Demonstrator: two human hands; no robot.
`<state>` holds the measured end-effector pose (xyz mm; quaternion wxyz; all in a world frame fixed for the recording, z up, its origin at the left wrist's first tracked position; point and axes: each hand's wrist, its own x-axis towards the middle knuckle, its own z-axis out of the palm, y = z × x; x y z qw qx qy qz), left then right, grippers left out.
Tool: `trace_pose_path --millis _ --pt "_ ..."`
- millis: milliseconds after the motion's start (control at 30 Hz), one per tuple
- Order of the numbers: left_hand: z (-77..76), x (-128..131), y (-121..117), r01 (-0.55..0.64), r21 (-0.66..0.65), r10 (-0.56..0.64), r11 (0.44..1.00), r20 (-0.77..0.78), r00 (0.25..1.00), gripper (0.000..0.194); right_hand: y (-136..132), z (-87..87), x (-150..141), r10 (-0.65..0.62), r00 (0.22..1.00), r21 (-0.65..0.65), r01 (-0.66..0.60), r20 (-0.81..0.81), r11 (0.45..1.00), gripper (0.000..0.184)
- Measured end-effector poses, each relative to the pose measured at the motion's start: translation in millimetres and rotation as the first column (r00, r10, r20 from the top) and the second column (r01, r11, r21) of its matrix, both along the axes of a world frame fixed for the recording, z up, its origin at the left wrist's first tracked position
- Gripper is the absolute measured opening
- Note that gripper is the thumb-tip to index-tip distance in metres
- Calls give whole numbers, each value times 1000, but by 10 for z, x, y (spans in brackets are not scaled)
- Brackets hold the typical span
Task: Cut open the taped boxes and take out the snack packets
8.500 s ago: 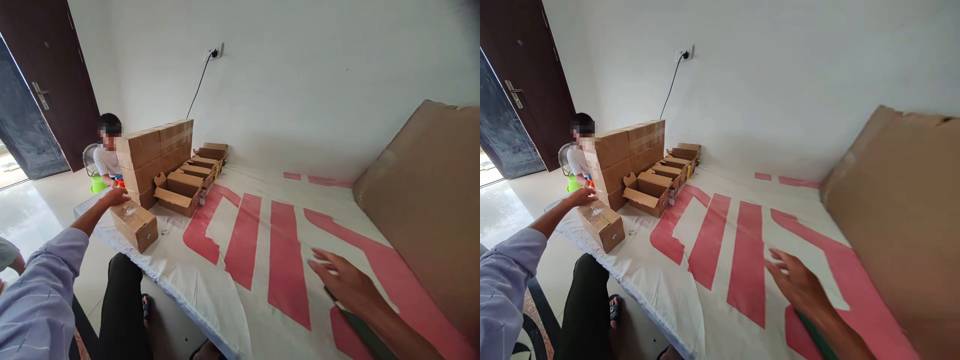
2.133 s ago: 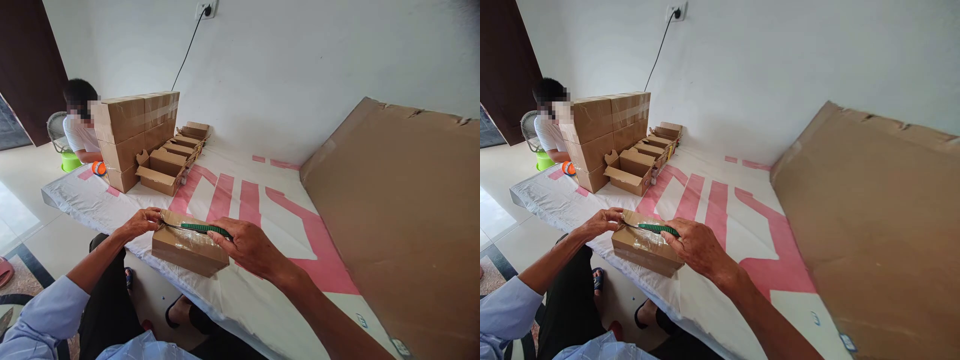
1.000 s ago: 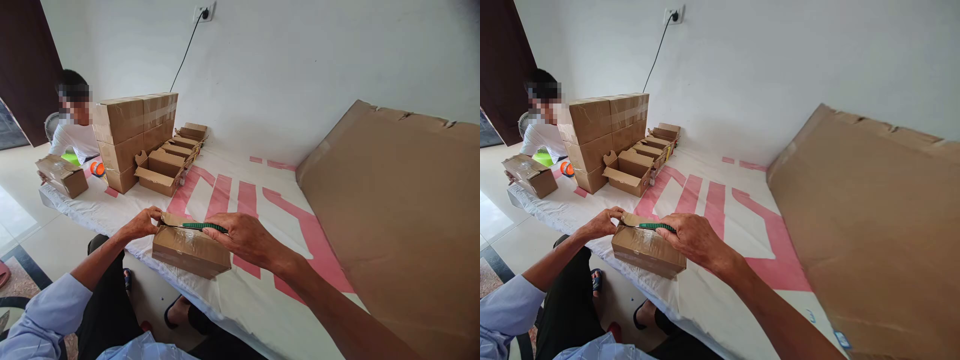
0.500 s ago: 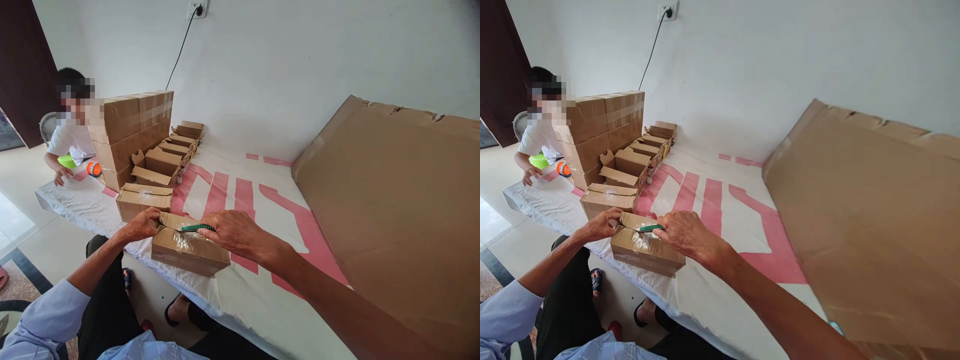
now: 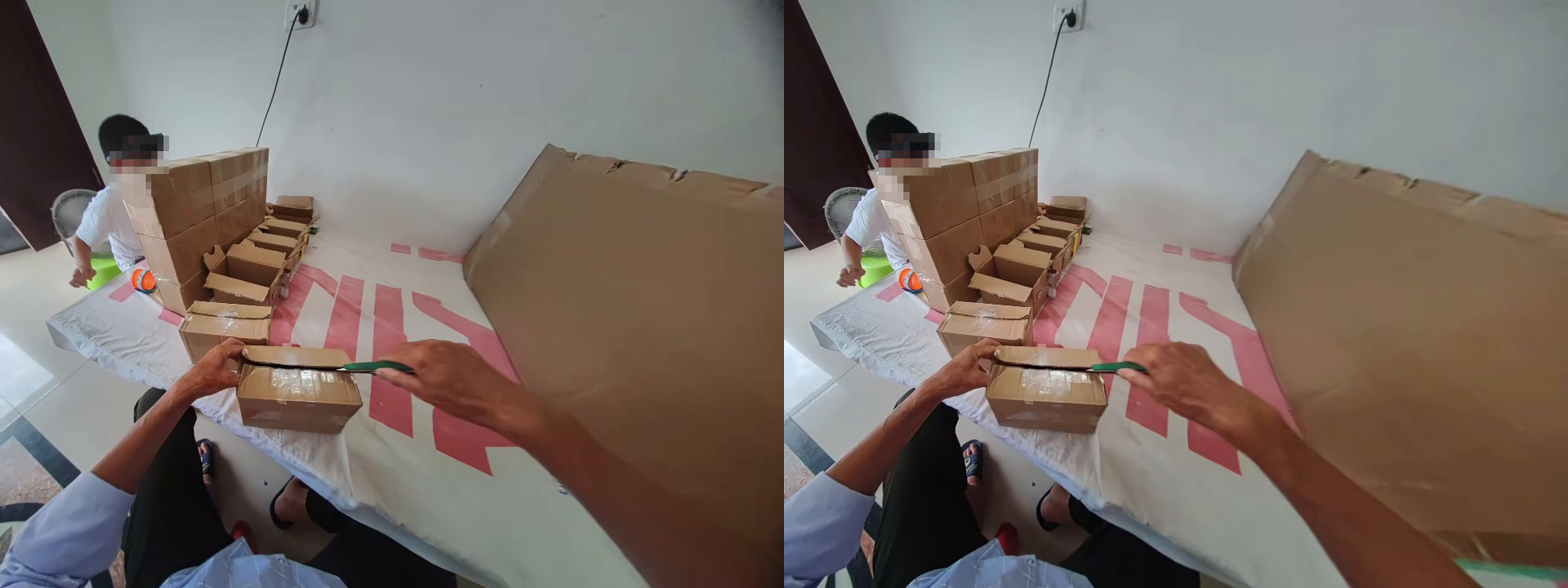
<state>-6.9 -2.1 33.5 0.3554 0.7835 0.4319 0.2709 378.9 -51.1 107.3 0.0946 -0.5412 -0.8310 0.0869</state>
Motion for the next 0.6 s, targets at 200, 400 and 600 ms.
trace_pose_path --millis 200,400,600 --pt "2 51 -19 34 17 -34 999 11 999 28 -318 -425 875 -261 867 -29 276 -425 961 43" --pt "23 83 -42 80 -16 -79 997 71 994 37 -812 -1932 920 -549 711 41 627 -440 778 31" --pt "22 16 -70 69 -136 -71 988 -7 997 61 -940 -1713 559 -548 662 99 679 -511 728 37"
